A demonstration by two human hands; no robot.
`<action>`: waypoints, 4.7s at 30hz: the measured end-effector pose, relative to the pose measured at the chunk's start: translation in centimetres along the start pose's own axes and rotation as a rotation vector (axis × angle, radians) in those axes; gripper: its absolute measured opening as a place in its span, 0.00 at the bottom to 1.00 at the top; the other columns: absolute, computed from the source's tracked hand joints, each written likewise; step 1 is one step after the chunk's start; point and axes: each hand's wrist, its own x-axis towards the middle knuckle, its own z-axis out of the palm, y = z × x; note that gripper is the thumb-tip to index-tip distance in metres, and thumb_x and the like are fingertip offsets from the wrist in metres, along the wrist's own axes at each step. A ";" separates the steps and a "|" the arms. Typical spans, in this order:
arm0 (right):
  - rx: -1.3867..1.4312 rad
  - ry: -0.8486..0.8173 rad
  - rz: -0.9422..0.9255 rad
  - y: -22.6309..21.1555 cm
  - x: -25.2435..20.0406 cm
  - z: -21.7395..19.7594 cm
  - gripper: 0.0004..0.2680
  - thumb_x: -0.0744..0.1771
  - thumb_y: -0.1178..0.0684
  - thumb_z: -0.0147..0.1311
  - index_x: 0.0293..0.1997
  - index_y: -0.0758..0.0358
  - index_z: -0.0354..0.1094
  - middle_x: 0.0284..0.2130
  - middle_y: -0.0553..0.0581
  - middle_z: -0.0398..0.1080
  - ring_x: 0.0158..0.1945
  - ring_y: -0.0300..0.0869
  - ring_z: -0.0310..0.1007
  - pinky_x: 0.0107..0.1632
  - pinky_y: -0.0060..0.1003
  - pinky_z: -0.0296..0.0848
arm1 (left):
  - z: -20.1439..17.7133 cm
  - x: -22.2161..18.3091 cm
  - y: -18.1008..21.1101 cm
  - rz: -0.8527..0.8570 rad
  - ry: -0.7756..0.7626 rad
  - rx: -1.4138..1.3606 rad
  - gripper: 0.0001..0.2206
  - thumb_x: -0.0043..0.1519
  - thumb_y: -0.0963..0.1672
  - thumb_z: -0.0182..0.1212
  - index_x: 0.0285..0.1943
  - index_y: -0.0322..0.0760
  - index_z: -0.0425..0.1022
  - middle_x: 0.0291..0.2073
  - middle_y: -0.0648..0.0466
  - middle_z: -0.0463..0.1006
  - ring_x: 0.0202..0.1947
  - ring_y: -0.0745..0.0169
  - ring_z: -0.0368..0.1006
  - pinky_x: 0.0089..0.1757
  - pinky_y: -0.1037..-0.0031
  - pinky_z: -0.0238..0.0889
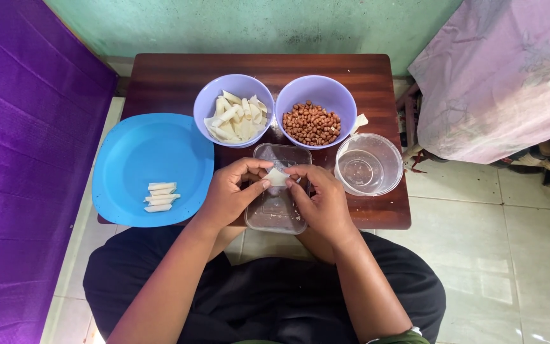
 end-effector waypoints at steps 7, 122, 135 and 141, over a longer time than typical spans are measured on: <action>0.028 -0.014 -0.043 -0.8 0.3 -0.2 0.08 0.64 0.59 0.64 0.46 0.64 0.78 0.28 0.61 0.77 0.33 0.58 0.76 0.40 0.49 0.74 | 0.2 -0.2 0.6 0.005 -0.007 0.010 0.14 0.57 0.36 0.68 0.52 0.29 0.80 0.33 0.45 0.84 0.35 0.65 0.81 0.40 0.69 0.76; -0.113 -0.028 0.000 -1.1 -0.5 0.5 0.07 0.62 0.63 0.61 0.40 0.60 0.79 0.27 0.57 0.76 0.32 0.49 0.75 0.38 0.40 0.74 | 0.1 -0.4 0.3 0.107 0.039 0.366 0.18 0.52 0.40 0.69 0.52 0.47 0.82 0.37 0.52 0.83 0.44 0.53 0.77 0.48 0.64 0.68; -0.241 -0.011 0.089 0.6 -0.5 1.2 0.06 0.62 0.60 0.62 0.39 0.57 0.79 0.27 0.55 0.77 0.34 0.49 0.76 0.43 0.43 0.74 | 0.2 -0.1 -1.7 0.171 0.078 0.534 0.15 0.47 0.42 0.74 0.43 0.52 0.81 0.27 0.59 0.78 0.40 0.56 0.75 0.47 0.66 0.68; -0.225 -0.062 -0.030 0.6 -1.0 0.8 0.05 0.62 0.58 0.63 0.38 0.55 0.81 0.29 0.58 0.79 0.37 0.56 0.77 0.45 0.47 0.74 | 0.5 0.2 -2.3 0.160 0.036 0.569 0.18 0.47 0.41 0.74 0.46 0.53 0.80 0.36 0.61 0.83 0.47 0.56 0.76 0.51 0.65 0.65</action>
